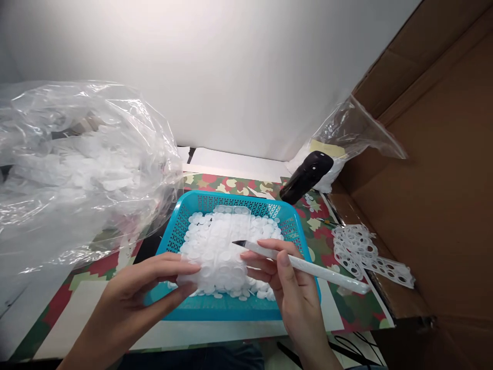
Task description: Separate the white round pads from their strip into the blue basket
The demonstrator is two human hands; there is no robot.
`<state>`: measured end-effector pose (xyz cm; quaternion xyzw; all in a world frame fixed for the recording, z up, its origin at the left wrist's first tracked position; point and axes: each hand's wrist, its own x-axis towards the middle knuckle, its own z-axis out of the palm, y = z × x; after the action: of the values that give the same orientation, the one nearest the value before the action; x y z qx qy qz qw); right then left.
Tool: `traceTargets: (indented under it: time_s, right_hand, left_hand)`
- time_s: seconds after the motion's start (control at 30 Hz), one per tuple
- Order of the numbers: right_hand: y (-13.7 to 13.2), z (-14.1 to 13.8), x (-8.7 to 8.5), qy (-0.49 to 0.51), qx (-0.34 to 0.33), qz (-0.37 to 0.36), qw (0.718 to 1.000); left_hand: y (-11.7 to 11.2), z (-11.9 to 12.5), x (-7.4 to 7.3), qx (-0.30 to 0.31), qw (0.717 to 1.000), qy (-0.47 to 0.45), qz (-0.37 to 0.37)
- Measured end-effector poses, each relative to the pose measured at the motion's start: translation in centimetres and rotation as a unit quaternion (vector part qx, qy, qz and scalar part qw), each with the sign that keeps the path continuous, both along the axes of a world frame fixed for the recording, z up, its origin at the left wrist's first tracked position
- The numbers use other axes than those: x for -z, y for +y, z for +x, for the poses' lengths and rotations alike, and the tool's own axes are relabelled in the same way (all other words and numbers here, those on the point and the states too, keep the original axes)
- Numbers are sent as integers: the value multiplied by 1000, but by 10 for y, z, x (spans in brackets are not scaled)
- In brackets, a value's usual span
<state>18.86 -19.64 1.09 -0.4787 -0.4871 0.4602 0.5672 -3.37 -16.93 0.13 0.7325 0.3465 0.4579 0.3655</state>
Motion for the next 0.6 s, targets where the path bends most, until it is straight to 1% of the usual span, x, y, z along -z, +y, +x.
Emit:
traceTargets:
  time_s: [0.1,0.17,0.23,0.3,0.37,0.4,0.5,0.6]
  right_hand:
    - [-6,4,-1,-80,23,67,994]
    - [-9,8,-3,-158,7,128,979]
    - [-11,10,-5,-233,-57,181,954]
    - [-11,10,-8,-288,-131,227,921]
    - [-7,6,-10,-318,-182,257,894]
    - [-5,4,-11,-325,-193,270,885]
    - [0,-3,-12,-334,-197,296,873]
    - [3,-6,-13,-350,-189,322,859]
  left_hand:
    - [1,1,0,-12,1000,-3,-15]
    - [0,1,1,-22,999,-1,-25]
    - [-1,1,2,-32,999,4,-34]
    - [-1,1,2,-31,999,9,-39]
    - [-1,1,2,-18,999,14,-35]
    - [-1,1,2,-11,999,16,-31]
    - [-1,2,3,4,1000,10,-18]
    - [-1,3,3,3,1000,13,-24]
